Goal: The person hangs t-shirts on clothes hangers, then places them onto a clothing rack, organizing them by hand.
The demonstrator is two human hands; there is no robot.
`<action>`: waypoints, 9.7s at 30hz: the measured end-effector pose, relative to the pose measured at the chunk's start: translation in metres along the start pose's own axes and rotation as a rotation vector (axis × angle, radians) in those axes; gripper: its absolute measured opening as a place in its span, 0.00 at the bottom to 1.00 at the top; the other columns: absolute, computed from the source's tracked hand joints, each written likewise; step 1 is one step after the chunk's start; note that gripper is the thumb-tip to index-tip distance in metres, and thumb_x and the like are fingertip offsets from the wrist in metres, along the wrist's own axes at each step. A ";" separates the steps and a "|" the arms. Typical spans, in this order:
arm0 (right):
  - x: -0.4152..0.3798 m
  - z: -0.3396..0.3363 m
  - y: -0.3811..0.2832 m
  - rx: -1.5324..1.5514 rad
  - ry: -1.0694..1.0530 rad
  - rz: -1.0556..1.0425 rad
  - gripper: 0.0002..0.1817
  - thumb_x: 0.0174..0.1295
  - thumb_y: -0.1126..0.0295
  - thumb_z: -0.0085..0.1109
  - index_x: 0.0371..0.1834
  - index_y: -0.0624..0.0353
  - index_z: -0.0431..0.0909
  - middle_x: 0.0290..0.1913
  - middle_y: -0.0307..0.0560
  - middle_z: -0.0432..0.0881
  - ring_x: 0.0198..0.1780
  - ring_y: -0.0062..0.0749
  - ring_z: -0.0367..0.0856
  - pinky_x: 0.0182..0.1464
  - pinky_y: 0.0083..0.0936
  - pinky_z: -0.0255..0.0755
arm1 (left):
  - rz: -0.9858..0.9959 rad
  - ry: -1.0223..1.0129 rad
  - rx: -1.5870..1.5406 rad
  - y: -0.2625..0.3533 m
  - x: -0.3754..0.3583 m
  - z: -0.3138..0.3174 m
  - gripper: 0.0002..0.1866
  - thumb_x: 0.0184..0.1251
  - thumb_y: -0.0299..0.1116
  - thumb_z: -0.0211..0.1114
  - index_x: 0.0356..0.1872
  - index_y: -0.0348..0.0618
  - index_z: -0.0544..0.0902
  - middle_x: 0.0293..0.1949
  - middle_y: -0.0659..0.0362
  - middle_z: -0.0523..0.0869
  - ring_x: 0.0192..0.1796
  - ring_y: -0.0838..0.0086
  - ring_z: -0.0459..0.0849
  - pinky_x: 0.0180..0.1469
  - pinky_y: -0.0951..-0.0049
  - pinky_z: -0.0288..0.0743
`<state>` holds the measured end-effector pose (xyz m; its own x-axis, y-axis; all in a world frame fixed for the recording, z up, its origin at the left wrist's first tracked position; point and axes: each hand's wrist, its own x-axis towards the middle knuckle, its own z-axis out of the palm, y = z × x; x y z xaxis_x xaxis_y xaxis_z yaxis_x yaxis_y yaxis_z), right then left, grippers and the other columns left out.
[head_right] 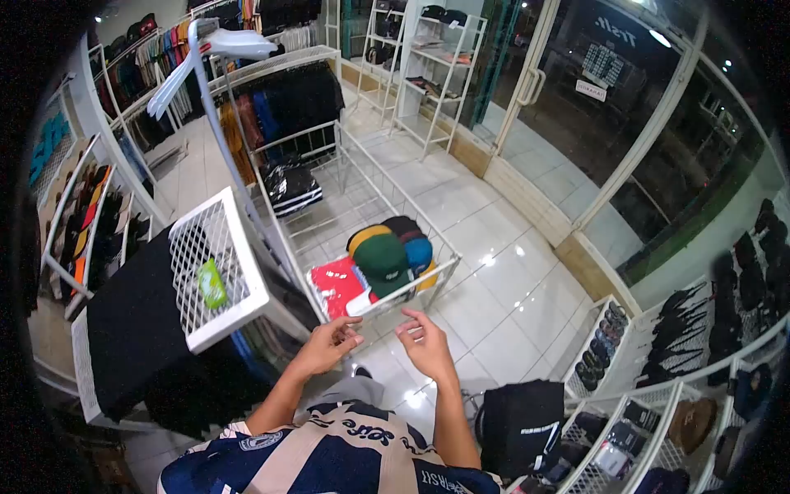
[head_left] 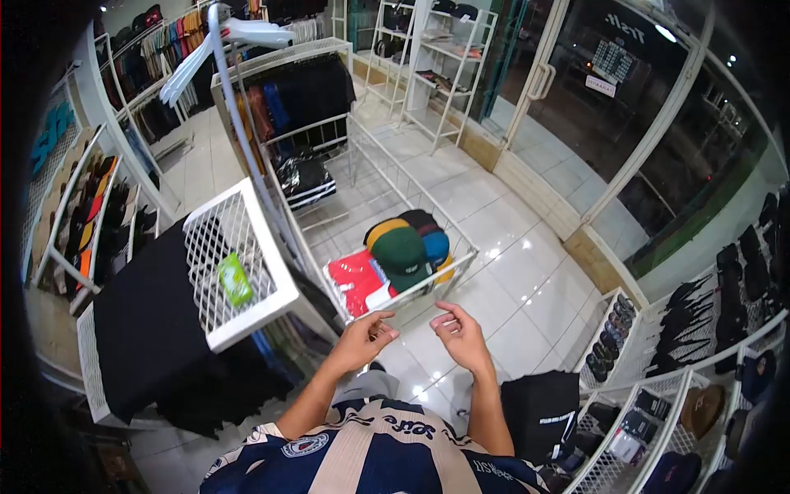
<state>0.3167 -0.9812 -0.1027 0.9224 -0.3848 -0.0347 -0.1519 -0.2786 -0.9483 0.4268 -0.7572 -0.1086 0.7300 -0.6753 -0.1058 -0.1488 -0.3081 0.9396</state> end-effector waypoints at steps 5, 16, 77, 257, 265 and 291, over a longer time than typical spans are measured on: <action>0.086 -0.019 -0.019 -0.037 -0.075 -0.039 0.25 0.67 0.67 0.68 0.67 0.56 0.79 0.42 0.42 0.89 0.36 0.22 0.82 0.41 0.24 0.78 | 0.122 0.065 -0.118 0.030 0.112 -0.022 0.27 0.71 0.36 0.72 0.68 0.39 0.79 0.41 0.55 0.89 0.37 0.78 0.84 0.44 0.73 0.80; 0.298 0.003 -0.032 0.302 -0.369 -0.029 0.21 0.70 0.77 0.64 0.66 0.65 0.76 0.40 0.38 0.83 0.38 0.14 0.81 0.43 0.14 0.76 | 0.150 0.441 -0.315 0.054 0.276 -0.079 0.18 0.74 0.29 0.69 0.61 0.36 0.83 0.36 0.64 0.86 0.37 0.84 0.79 0.42 0.80 0.75; 0.523 -0.085 -0.116 0.145 -0.757 -0.329 0.15 0.73 0.65 0.65 0.51 0.68 0.86 0.32 0.36 0.82 0.34 0.17 0.76 0.39 0.20 0.69 | 0.028 0.950 0.935 0.134 0.251 -0.161 0.28 0.72 0.45 0.68 0.69 0.45 0.76 0.50 0.46 0.87 0.53 0.50 0.84 0.57 0.51 0.76; -0.082 0.596 -0.238 -0.758 0.142 -0.710 0.16 0.61 0.57 0.69 0.32 0.60 0.82 0.38 0.52 0.84 0.44 0.49 0.81 0.52 0.43 0.75 | -0.090 1.022 0.934 -0.166 -0.423 -0.465 0.17 0.73 0.44 0.67 0.49 0.40 0.85 0.45 0.50 0.81 0.52 0.56 0.79 0.58 0.54 0.72; -0.062 0.609 -0.208 -0.942 0.230 -0.646 0.36 0.68 0.46 0.59 0.71 0.62 0.76 0.75 0.62 0.71 0.78 0.55 0.64 0.79 0.48 0.56 | -0.195 0.933 0.971 -0.183 -0.415 -0.470 0.28 0.80 0.50 0.55 0.72 0.45 0.77 0.76 0.41 0.68 0.80 0.47 0.62 0.81 0.48 0.53; -0.185 0.522 -0.187 -0.504 0.080 -0.913 0.07 0.74 0.72 0.55 0.37 0.60 0.79 0.36 0.48 0.81 0.43 0.47 0.78 0.54 0.39 0.66 | 0.120 1.026 0.743 -0.154 -0.582 -0.398 0.04 0.74 0.26 0.59 0.38 0.37 0.79 0.38 0.51 0.84 0.42 0.53 0.81 0.49 0.57 0.73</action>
<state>0.3596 -0.3990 -0.0837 0.7376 0.1044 0.6671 0.4431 -0.8204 -0.3615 0.2907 -0.0499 -0.0621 0.8154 -0.0006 0.5789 -0.3431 -0.8059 0.4825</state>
